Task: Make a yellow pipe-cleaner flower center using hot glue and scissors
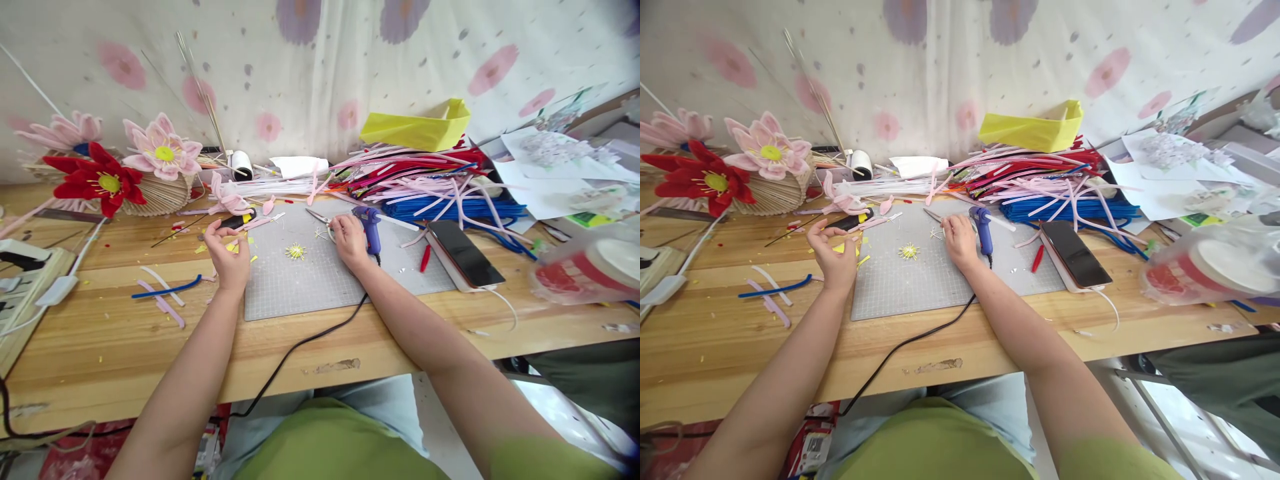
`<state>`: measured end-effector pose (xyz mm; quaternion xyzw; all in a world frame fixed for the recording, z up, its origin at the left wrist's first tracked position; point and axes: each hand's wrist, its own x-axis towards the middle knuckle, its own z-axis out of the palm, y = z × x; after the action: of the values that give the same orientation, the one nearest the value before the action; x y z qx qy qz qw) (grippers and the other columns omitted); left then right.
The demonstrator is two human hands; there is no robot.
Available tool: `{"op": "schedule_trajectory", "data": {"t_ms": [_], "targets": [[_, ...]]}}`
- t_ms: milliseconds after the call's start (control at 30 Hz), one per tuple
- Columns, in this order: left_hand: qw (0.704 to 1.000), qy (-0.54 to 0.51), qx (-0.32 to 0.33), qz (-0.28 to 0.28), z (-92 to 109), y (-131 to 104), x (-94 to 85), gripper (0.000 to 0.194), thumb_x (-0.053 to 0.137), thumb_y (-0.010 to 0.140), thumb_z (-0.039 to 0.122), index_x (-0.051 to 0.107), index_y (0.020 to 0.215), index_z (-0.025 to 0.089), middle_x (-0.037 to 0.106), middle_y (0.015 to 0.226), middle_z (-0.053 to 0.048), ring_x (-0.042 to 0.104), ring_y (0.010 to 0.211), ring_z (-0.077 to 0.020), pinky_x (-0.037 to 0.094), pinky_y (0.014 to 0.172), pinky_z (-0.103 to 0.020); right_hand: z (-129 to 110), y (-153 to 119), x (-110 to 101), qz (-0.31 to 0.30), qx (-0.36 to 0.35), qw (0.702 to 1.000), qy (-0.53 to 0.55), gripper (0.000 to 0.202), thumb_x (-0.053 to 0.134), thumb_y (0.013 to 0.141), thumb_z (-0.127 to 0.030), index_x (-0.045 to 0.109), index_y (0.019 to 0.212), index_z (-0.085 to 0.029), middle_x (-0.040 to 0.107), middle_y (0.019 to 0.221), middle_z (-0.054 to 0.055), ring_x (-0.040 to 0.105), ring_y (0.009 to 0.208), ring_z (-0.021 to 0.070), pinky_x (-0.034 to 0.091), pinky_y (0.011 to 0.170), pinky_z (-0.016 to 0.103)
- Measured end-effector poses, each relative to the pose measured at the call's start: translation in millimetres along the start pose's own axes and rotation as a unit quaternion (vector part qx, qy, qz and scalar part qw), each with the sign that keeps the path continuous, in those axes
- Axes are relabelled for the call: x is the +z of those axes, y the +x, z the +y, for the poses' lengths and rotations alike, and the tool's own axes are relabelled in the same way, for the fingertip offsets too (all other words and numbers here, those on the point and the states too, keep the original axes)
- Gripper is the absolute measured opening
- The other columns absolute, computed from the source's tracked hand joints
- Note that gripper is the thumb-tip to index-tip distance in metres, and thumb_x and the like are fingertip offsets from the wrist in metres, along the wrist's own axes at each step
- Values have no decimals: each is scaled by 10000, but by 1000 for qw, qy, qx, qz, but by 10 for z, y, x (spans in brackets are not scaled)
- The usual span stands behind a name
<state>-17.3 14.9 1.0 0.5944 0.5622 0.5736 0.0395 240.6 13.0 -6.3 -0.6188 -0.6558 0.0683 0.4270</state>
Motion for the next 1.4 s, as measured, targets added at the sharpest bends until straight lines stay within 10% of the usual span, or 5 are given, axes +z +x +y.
{"op": "schedule_trajectory", "data": {"t_ms": [533,1400], "targets": [[985,-81,-83,131,-222,266,-184,433,479,594,-17,313,923,211,432,687,85,520,710,-93,410,919,-328,137,13,131,45,-38,990,-130,428,266,972,-400,575,753,-202,610,849,96,510,838,221,389,794,364],[990,-52,-129,14,-253,177,-82,344,480,607,74,325,872,227,393,782,33,451,721,-108,362,654,-246,107,-10,71,36,-87,987,-132,353,308,971,-339,574,783,-201,591,862,91,489,845,211,375,800,347]]}}
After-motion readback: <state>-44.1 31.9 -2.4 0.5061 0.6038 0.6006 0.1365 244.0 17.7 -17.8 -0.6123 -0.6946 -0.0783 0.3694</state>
